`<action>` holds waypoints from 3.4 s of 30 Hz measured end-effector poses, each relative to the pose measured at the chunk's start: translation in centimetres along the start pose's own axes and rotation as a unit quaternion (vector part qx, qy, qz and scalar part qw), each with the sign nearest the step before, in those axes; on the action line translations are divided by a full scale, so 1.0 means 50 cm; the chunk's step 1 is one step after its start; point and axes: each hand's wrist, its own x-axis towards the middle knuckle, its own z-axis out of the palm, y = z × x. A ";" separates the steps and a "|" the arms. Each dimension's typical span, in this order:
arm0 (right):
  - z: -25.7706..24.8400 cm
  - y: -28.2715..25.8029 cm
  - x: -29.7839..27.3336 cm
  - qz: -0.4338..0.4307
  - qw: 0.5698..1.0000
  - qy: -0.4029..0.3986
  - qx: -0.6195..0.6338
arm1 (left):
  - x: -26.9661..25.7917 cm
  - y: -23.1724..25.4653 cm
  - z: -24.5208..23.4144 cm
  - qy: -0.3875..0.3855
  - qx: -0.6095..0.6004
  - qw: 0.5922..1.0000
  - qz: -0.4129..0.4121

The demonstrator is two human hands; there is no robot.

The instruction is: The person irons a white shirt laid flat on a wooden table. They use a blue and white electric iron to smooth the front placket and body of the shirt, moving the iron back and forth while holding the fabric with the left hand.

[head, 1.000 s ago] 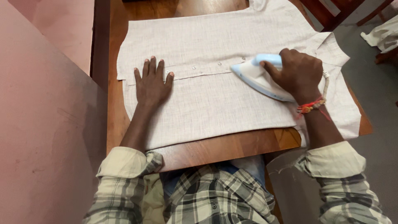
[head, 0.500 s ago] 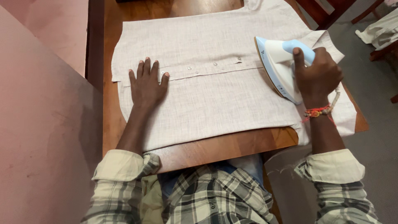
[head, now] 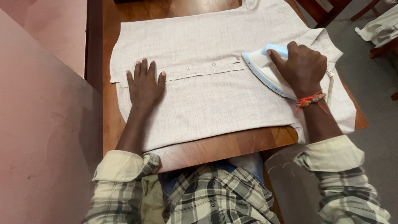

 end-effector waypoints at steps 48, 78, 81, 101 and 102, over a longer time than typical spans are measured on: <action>0.071 0.188 -0.107 0.217 0.965 0.008 -0.145 | 0.000 0.002 -0.009 -0.030 0.007 1.000 -0.006; 0.080 0.175 -0.058 0.156 0.982 -0.071 -0.082 | -0.023 -0.024 -0.053 -0.005 -0.076 0.994 0.077; 0.049 0.135 -0.056 0.087 0.995 0.024 -0.052 | -0.015 -0.033 -0.073 0.003 -0.124 0.990 0.061; -0.242 -0.381 0.005 -0.181 0.949 -0.044 0.254 | -0.032 -0.078 0.015 0.064 -0.142 0.986 0.058; -0.243 -0.392 0.005 -0.187 0.948 -0.033 0.257 | -0.035 -0.080 0.017 0.065 -0.140 0.986 0.057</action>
